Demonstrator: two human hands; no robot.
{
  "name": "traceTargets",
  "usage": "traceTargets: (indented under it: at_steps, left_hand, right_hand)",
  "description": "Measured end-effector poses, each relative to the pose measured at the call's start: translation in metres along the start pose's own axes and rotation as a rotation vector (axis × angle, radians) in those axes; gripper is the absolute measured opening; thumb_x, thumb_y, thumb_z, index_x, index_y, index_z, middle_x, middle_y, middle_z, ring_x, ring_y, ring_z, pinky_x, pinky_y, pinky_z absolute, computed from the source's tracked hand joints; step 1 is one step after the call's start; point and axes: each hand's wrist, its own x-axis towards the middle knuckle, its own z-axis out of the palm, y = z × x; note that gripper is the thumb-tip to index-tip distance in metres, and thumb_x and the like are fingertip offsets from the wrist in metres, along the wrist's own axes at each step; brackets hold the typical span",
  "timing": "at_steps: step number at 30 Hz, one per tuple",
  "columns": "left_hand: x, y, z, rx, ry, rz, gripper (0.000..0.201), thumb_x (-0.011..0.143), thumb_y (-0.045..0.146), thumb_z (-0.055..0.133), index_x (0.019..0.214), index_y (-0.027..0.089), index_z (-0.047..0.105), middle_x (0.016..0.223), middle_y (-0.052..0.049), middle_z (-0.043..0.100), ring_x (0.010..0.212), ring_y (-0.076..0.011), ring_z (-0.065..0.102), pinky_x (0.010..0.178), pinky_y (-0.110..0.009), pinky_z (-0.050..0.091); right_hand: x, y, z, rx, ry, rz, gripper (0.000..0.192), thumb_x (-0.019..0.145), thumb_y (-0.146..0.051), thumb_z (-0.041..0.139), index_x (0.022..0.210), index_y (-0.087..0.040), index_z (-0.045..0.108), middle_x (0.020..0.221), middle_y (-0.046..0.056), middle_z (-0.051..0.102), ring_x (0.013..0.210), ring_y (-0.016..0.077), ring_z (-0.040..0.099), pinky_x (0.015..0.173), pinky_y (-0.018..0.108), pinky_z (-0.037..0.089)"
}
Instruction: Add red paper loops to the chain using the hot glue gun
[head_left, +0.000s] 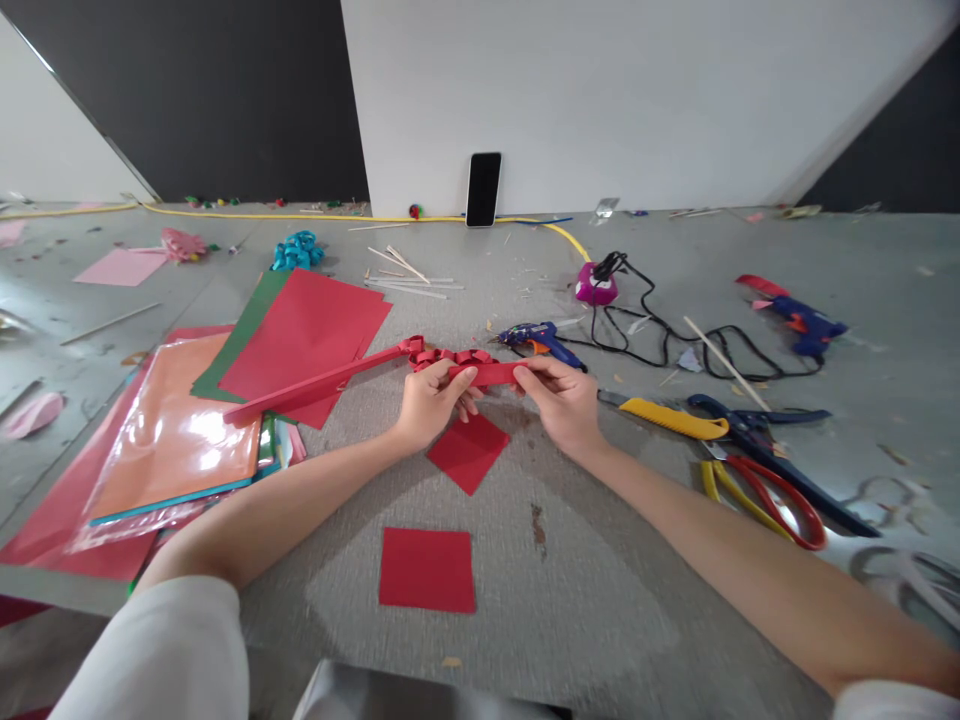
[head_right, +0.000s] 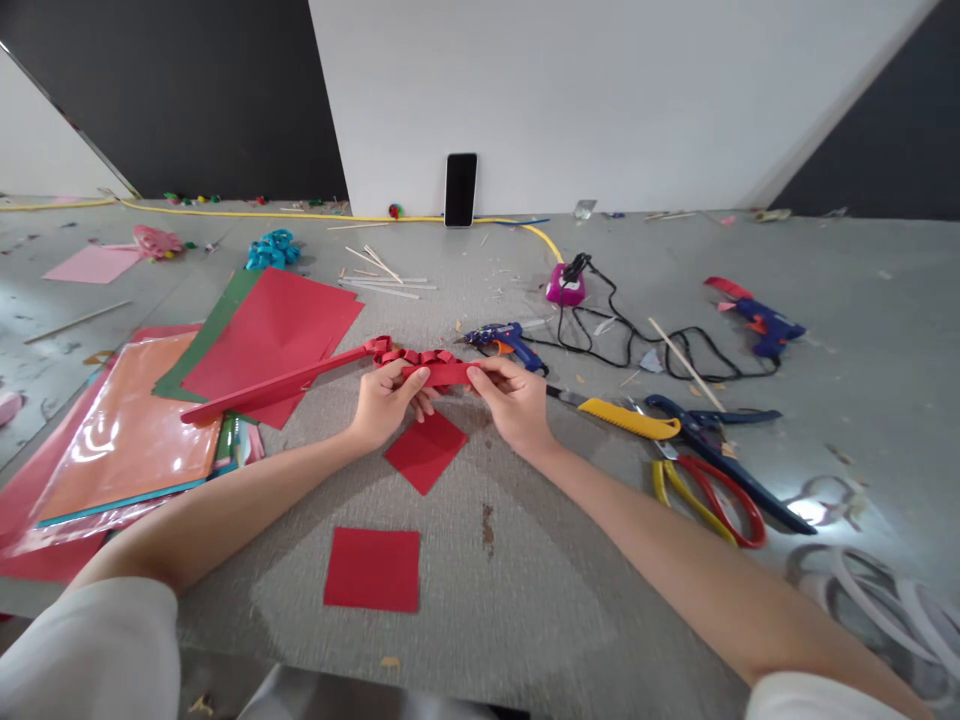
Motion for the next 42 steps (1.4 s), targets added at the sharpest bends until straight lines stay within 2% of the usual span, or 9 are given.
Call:
traceTargets:
  at_steps: [9, 14, 17, 21, 26, 33, 37, 40, 42]
  left_hand:
    - [0.0004, -0.0004, -0.0006, 0.017, 0.004, 0.018, 0.057, 0.084, 0.07, 0.072, 0.074, 0.014, 0.068, 0.07, -0.008, 0.076, 0.048, -0.0112, 0.066, 0.043, -0.021, 0.054]
    - [0.0018, -0.0001, -0.0008, -0.012, 0.006, 0.019, 0.057, 0.082, 0.07, 0.074, 0.073, 0.014, 0.066, 0.07, -0.008, 0.076, 0.048, -0.0115, 0.066, 0.043, -0.021, 0.054]
    - [0.0022, 0.0008, -0.0009, -0.02, 0.003, 0.021, 0.054, 0.083, 0.067, 0.076, 0.079, 0.014, 0.068, 0.068, -0.006, 0.074, 0.048, -0.0114, 0.065, 0.044, -0.021, 0.054]
    - [0.0005, 0.0038, -0.0018, 0.026, 0.006, 0.022, 0.045, 0.082, 0.057, 0.082, 0.092, 0.014, 0.074, 0.055, 0.001, 0.066, 0.044, -0.0091, 0.059, 0.043, -0.019, 0.05]
    - [-0.0008, 0.0073, -0.0026, 0.046, 0.024, -0.018, 0.043, 0.086, 0.056, 0.078, 0.08, 0.014, 0.074, 0.053, 0.0, 0.064, 0.041, -0.0071, 0.054, 0.042, -0.019, 0.044]
    - [0.0018, 0.0025, -0.0025, 0.049, 0.059, 0.021, 0.043, 0.083, 0.058, 0.08, 0.085, 0.014, 0.078, 0.056, -0.001, 0.066, 0.043, -0.0085, 0.055, 0.043, -0.021, 0.045]
    - [0.0025, -0.0014, -0.0048, 0.152, 0.069, 0.139, 0.037, 0.087, 0.053, 0.079, 0.086, 0.016, 0.08, 0.064, -0.002, 0.071, 0.046, -0.0084, 0.056, 0.046, -0.022, 0.047]
    - [0.0025, -0.0023, -0.0067, 0.301, 0.057, 0.335, 0.03, 0.091, 0.048, 0.076, 0.088, 0.02, 0.083, 0.081, -0.006, 0.078, 0.059, -0.0122, 0.066, 0.059, -0.026, 0.057]
    - [0.002, -0.0023, -0.0075, 0.382, 0.043, 0.465, 0.026, 0.093, 0.045, 0.075, 0.087, 0.021, 0.084, 0.089, -0.009, 0.081, 0.074, -0.0165, 0.073, 0.073, -0.03, 0.063]
  right_hand:
    - [0.0017, 0.0043, -0.0008, 0.011, 0.02, -0.007, 0.027, 0.08, -0.05, 0.083, 0.086, -0.024, 0.079, 0.072, 0.002, 0.074, 0.061, 0.0174, 0.067, 0.059, 0.032, 0.057]
    - [0.0011, 0.0039, -0.0013, 0.002, 0.007, -0.018, 0.029, 0.08, -0.051, 0.083, 0.086, -0.024, 0.078, 0.072, 0.002, 0.074, 0.06, 0.017, 0.067, 0.059, 0.031, 0.056]
    - [0.0015, 0.0042, -0.0021, -0.005, 0.019, -0.013, 0.029, 0.08, -0.052, 0.083, 0.086, -0.023, 0.077, 0.07, 0.002, 0.073, 0.059, 0.0168, 0.067, 0.058, 0.031, 0.056]
    - [0.003, 0.0056, -0.0029, -0.017, 0.037, -0.009, 0.03, 0.08, -0.052, 0.083, 0.085, -0.023, 0.076, 0.069, 0.002, 0.072, 0.058, 0.0165, 0.065, 0.058, 0.031, 0.056]
    - [0.0025, 0.0049, -0.0008, -0.029, 0.049, -0.022, 0.03, 0.082, -0.052, 0.08, 0.086, -0.023, 0.076, 0.073, 0.002, 0.073, 0.06, 0.0165, 0.065, 0.058, 0.032, 0.055]
    - [0.0013, 0.0077, -0.0012, -0.022, 0.047, -0.021, 0.026, 0.084, -0.048, 0.078, 0.089, -0.023, 0.074, 0.072, 0.001, 0.07, 0.06, 0.016, 0.063, 0.059, 0.031, 0.053]
    - [0.0012, 0.0101, -0.0027, -0.059, -0.009, -0.075, 0.025, 0.09, -0.048, 0.074, 0.096, -0.024, 0.07, 0.083, 0.003, 0.071, 0.068, 0.0176, 0.065, 0.066, 0.034, 0.055]
    - [-0.0012, 0.0065, -0.0021, -0.219, 0.0, -0.291, 0.03, 0.091, -0.046, 0.075, 0.111, -0.025, 0.069, 0.108, 0.008, 0.072, 0.097, 0.0233, 0.068, 0.086, 0.04, 0.057]
    - [-0.0043, 0.0026, -0.0015, -0.398, 0.017, -0.438, 0.032, 0.091, -0.045, 0.077, 0.117, -0.027, 0.071, 0.12, 0.009, 0.069, 0.114, 0.0274, 0.065, 0.1, 0.046, 0.052]
